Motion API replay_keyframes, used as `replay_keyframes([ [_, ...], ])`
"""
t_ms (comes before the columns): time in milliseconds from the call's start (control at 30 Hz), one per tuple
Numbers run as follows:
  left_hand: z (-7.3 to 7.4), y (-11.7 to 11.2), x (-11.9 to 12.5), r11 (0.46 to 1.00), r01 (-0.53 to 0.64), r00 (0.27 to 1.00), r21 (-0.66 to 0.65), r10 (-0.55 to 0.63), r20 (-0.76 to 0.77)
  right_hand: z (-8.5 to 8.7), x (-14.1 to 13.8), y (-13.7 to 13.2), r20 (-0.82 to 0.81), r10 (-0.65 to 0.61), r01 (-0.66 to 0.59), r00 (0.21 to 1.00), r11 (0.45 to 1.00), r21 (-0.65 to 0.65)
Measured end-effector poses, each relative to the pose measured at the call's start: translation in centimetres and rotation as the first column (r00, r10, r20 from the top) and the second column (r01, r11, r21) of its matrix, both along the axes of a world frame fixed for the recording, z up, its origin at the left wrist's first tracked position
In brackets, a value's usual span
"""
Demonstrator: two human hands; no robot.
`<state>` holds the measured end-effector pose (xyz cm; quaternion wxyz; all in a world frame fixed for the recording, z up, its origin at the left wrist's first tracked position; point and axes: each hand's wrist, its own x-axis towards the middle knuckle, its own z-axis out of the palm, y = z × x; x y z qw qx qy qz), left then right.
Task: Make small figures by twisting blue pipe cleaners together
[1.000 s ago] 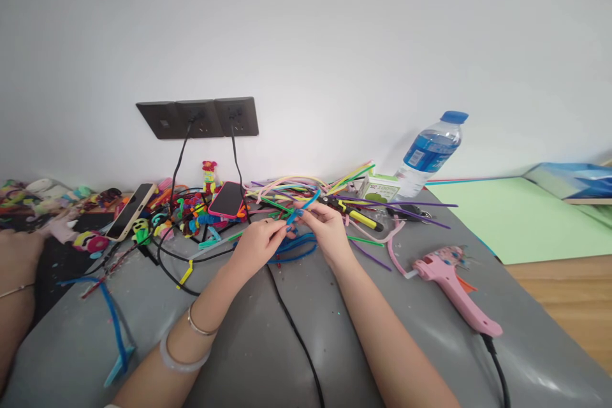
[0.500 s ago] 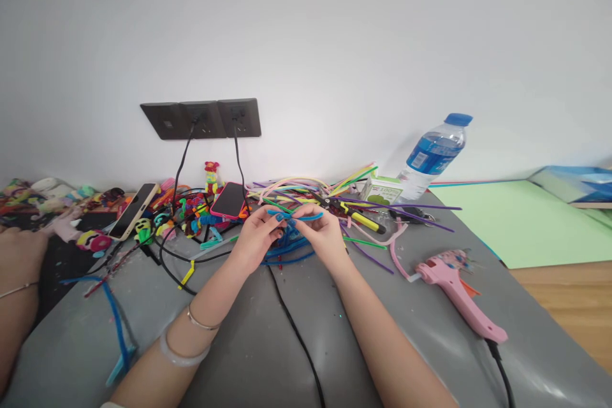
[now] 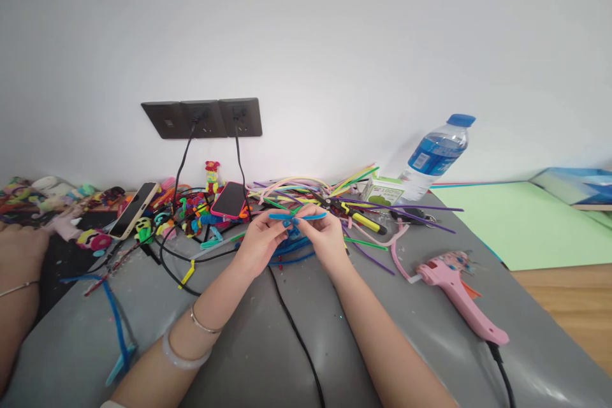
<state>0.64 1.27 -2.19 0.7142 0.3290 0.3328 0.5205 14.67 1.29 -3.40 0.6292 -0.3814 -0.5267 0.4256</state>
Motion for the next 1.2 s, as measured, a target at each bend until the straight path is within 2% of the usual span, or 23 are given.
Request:
replay_keyframes([
  [167, -0.1, 0.1, 0.0, 0.999, -0.024, 1.000, 0.024, 0.024, 0.001, 0.3, -0.1, -0.1, 0.062, 0.010, -0.012, 0.998, 1.000, 0.027],
  [300, -0.3, 0.0, 0.0, 1.000, 0.005, 0.999, 0.024, -0.006, 0.035, 0.7, -0.2, -0.4, 0.120, -0.074, 0.061, 0.990, 0.992, 0.111],
  [433, -0.2, 0.0, 0.1, 1.000, -0.017, 0.999, 0.005, 0.017, 0.034, 1.0, 0.0, -0.7, 0.247, -0.160, 0.105, 0.956, 0.970, 0.221],
  [567, -0.3, 0.2, 0.1, 0.998, -0.057, 0.998, -0.006, 0.057, 0.033, 1.0, 0.5, -0.6, 0.356, -0.150, 0.045, 0.923, 0.957, 0.287],
  [767, -0.3, 0.5, -0.1, 0.998, -0.066, 0.998, -0.005, 0.067, 0.015, 0.8, 0.8, -0.6, 0.430, -0.111, -0.015, 0.896, 0.960, 0.279],
  [867, 0.0, 0.6, -0.2, 0.999, -0.051, 0.998, 0.001, 0.051, 0.030, 0.8, 0.7, -0.5, 0.381, -0.076, -0.029, 0.922, 0.965, 0.261],
  [1000, 0.5, 0.7, -0.7, 0.999, -0.035, 0.998, -0.003, 0.036, 0.052, 0.6, 0.9, -0.2, 0.200, -0.026, -0.013, 0.979, 0.982, 0.190],
  [1200, 0.9, 0.6, -1.0, 0.996, 0.093, 0.996, -0.015, -0.092, 0.011, 0.1, 1.7, 0.2, -0.004, 0.018, -0.017, 1.000, 1.000, 0.024],
])
